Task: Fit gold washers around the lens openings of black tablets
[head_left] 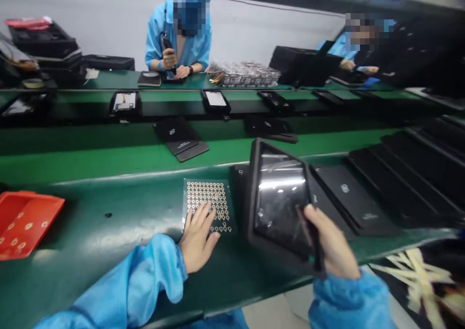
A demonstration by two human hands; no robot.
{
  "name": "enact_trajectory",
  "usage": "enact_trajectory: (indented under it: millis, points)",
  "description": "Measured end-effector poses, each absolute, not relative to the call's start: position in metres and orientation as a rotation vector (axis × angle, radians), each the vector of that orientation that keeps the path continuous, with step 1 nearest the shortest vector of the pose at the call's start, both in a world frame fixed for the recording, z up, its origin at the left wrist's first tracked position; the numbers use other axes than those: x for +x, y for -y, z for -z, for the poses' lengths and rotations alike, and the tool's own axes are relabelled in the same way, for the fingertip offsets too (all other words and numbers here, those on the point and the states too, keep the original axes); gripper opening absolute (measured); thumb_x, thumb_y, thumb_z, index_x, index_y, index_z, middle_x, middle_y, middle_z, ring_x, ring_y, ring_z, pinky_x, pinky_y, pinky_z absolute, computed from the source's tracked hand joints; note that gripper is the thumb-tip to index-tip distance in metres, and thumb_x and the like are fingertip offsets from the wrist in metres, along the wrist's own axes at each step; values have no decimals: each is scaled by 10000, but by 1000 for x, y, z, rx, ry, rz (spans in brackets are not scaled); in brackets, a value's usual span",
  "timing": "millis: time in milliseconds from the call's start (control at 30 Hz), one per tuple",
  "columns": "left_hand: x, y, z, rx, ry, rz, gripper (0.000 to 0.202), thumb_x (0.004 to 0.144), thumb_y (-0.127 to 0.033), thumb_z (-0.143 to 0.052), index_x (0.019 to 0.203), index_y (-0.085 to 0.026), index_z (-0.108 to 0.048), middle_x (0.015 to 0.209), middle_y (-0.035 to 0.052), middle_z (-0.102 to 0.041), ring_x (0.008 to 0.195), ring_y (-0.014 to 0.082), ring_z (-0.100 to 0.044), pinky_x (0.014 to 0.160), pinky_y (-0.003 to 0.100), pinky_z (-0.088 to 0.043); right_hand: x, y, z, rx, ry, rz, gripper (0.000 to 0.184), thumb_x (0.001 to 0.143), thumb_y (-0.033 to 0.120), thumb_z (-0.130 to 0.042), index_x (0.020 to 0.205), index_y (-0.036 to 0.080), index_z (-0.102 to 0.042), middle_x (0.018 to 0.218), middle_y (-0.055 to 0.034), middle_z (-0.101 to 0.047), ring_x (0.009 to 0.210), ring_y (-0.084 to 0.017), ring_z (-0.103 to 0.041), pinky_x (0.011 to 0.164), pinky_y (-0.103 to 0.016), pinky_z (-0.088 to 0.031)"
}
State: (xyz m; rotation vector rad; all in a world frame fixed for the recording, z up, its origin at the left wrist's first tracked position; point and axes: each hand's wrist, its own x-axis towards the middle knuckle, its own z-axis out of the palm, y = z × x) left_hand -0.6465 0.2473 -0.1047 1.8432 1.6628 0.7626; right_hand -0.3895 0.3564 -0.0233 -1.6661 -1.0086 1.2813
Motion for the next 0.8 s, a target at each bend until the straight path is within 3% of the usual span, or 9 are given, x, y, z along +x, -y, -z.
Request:
enact_trajectory:
  millis: [67, 133, 200, 300, 400, 533, 667, 733, 800]
  points:
    - [-652, -231, 88, 1374, -1431, -1022, 567, 980, -483, -247, 1448, -197, -389, 1521, 86, -356, 1426, 234, -300, 1176, 507, -248, -423, -323, 42, -1616, 1038, -1411, 549, 660, 606, -732, 1040, 218, -650, 988, -107, -728, 980, -365, -677, 820, -440, -594]
    - [-669, -204, 72, 786, -1182, -1160, 661, 943, -609, -231, 1369, -190, -515, 1401, 98, -521, 1334, 266, -451, 1132, 488, -351, -462, -290, 59, -1455, 1123, -1650, 623, 704, 611, -718, 1159, 200, -610, 1102, -111, -701, 1063, -358, -645, 929, -475, -545]
    - [-692, -168, 60, 364, -1103, -1175, 718, 897, -685, -260, 1228, -182, -652, 1208, 106, -666, 1225, 307, -559, 1071, 499, -434, -503, -260, 76, -1255, 1258, -1816, 653, 799, 589, -647, 1303, 192, -525, 1268, -119, -622, 1190, -333, -572, 1049, -488, -449]
    - [-720, -114, 48, 124, -1218, -1213, 713, 864, -713, -310, 1161, -195, -699, 1073, 97, -722, 1175, 324, -595, 1039, 488, -477, -550, -221, 103, -1112, 1549, -1784, 676, 904, 533, -530, 1471, 210, -351, 1492, -99, -400, 1393, -294, -340, 1171, -494, -252]
    - [-725, -81, 40, 121, -1387, -1241, 642, 910, -651, -301, 1410, -283, -462, 1264, 35, -638, 1227, 285, -557, 1040, 456, -491, -569, -192, 122, -931, 1901, -1657, 631, 956, 445, -465, 1522, 267, -251, 1586, -36, -201, 1464, -273, -141, 1196, -507, -156]
    - [-694, -97, 35, 436, -1586, -1266, 615, 968, -545, -254, 1524, -296, -166, 1513, 2, -373, 1364, 249, -394, 1101, 401, -433, -556, -184, 122, -725, 2044, -1642, 616, 976, 462, -424, 1531, 325, -192, 1600, 11, -136, 1471, -275, -84, 1194, -524, -111]
    - [-664, -141, 34, 929, -1725, -1238, 673, 959, -510, -366, 1532, -292, -89, 1597, 5, -147, 1451, 259, -186, 1164, 434, -286, -531, -206, 95, -772, 1707, -2039, 613, 955, 618, -340, 1485, 311, -349, 1548, -22, -310, 1435, -256, -247, 1185, -451, -196]
    - [-664, -148, 34, 1026, -1765, -1287, 688, 943, -474, -440, 1527, -306, -117, 1603, -1, -132, 1458, 259, -167, 1163, 437, -263, -521, -220, 83, -801, 1428, -2238, 685, 916, 719, -264, 1427, 305, -457, 1473, -46, -442, 1384, -264, -361, 1145, -437, -298]
    - [-680, -137, 35, 1022, -1812, -1325, 644, 941, -433, -460, 1514, -321, -189, 1592, -16, -195, 1450, 239, -211, 1149, 389, -305, -514, -235, 77, -880, 1228, -2315, 685, 892, 747, -314, 1370, 304, -527, 1407, -59, -521, 1339, -272, -431, 1115, -437, -348]
